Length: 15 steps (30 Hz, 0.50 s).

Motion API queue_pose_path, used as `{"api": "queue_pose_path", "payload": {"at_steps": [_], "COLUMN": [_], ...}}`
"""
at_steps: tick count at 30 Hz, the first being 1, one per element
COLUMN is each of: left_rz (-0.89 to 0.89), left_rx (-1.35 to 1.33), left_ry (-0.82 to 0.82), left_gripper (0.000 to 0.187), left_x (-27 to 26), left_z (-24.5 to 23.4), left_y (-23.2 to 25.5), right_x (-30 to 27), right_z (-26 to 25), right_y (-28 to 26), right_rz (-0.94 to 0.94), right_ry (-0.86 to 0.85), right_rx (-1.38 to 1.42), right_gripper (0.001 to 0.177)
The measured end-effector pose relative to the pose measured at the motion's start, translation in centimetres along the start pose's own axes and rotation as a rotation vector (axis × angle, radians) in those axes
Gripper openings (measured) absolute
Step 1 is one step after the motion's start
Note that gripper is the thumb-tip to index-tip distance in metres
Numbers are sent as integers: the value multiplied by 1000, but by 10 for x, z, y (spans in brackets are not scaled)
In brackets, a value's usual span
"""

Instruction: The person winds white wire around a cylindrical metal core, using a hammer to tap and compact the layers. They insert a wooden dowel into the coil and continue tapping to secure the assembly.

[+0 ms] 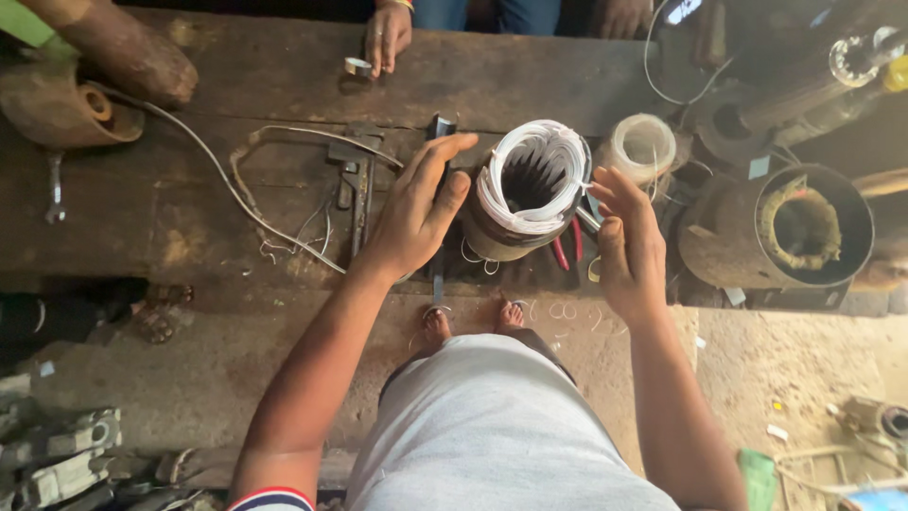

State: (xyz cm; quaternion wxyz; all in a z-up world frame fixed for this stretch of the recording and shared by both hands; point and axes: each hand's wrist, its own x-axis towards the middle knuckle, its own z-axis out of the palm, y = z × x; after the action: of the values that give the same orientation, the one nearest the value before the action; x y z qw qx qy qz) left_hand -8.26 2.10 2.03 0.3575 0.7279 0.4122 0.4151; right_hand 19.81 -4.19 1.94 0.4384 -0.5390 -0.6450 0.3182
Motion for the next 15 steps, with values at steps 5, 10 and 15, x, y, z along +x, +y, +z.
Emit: {"api": "queue_pose_path", "payload": {"at_steps": [5,10,15], "left_rz": [-119,-199,-131], "left_rx": [-174,-236,-264], "left_ry": [-3,6,-26], "left_gripper": [58,57,59], "left_x": [-22,-29,-12], "left_z": [-10,-12,-7], "left_y": [-23,-34,-27], "right_x": [-25,-40,-27], "right_z": [7,2,0], "right_y": [2,4,-11], "right_rz": [142,164,122], "right_ry": [77,107,87], "right_rx": [-24,-44,-36], "right_gripper": [51,56,62]}}
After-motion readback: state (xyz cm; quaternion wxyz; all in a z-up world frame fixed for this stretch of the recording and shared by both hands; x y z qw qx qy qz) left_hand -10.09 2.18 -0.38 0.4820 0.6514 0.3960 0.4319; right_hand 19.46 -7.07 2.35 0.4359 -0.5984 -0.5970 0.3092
